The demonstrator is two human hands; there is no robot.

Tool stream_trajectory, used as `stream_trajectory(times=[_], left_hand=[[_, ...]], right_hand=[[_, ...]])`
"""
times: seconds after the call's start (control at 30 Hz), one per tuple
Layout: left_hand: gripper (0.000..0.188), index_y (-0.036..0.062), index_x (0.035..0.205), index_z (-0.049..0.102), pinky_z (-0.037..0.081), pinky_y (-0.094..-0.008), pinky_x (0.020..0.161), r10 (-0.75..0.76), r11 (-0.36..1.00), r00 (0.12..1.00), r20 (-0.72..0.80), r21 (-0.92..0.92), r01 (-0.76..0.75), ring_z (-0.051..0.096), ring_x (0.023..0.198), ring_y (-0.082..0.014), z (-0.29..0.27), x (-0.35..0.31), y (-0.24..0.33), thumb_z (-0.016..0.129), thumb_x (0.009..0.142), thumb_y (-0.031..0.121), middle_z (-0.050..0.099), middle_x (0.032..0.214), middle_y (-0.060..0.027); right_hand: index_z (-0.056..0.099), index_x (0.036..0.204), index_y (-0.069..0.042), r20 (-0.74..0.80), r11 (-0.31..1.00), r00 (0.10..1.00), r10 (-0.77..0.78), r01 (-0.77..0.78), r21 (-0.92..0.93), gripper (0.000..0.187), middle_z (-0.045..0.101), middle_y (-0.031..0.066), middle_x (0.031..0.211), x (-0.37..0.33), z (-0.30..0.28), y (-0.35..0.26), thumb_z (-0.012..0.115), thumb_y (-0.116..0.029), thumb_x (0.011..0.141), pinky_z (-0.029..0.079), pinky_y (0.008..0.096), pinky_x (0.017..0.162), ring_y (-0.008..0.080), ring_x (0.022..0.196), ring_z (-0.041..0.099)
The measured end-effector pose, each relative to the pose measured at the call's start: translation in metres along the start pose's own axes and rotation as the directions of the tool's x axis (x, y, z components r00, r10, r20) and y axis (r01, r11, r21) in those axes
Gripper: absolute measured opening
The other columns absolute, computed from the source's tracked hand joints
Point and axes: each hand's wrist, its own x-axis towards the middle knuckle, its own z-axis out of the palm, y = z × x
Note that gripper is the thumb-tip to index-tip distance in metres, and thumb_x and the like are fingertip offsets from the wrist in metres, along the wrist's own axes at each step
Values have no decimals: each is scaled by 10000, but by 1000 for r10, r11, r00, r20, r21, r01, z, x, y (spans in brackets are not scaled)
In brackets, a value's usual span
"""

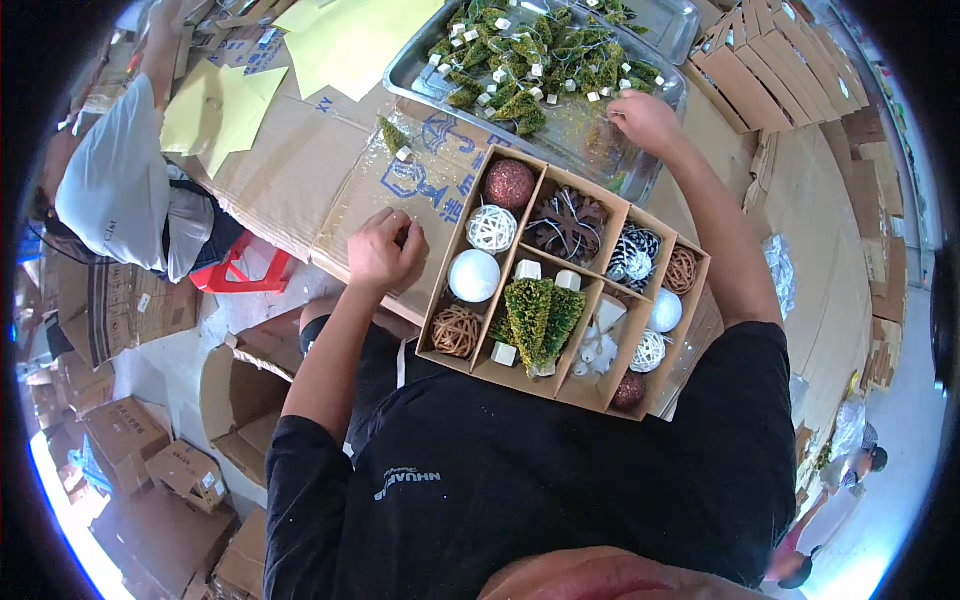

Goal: Packing various ornaments and small artificial trees into a partitioned wooden tray and applying a plastic cover.

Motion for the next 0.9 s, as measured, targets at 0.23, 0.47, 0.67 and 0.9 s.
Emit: stream_trajectory(times=[0.23,0.47,0.67,0.9], left_hand=[[192,52,732,601,504,-422,618,66,998,996,-61,13,-65,619,679,-340,0,1,1,630,838,209,593,725,-133],[209,36,741,597,497,-430,608,17,1000,993,-115,13,-16,620,669,-339,2,-3,-8,636,855,207,614,733,-135],[243,31,808,647,503,-391,637,-138,985,990,-27,-105,135,629,659,-281,-18,18,0,637,887,261,613,711,-113],[317,-13,1099,596,470,-262,744,316,754,941,120,-634,-172,576,795,-105,-156,86,175,649,946,259,611,870,-34]], right_hand=[[665,971,-49,-372,804,908,191,72,590,184,614,58,838,-13,-7,11,611,-222,940,459,325,632,190,740,589],[610,1082,-53,-29,-192,965,261,82,978,164,586,-13,891,-55,-118,-40,599,-164,962,332,209,542,56,654,431],[564,1143,-10,16,-332,983,181,46,942,252,530,-22,834,-112,-194,-103,596,-157,940,293,179,481,31,608,396],[579,1200,8,-104,-151,972,209,137,979,313,583,-24,903,-153,-242,-168,624,-164,943,342,164,539,25,715,492]])
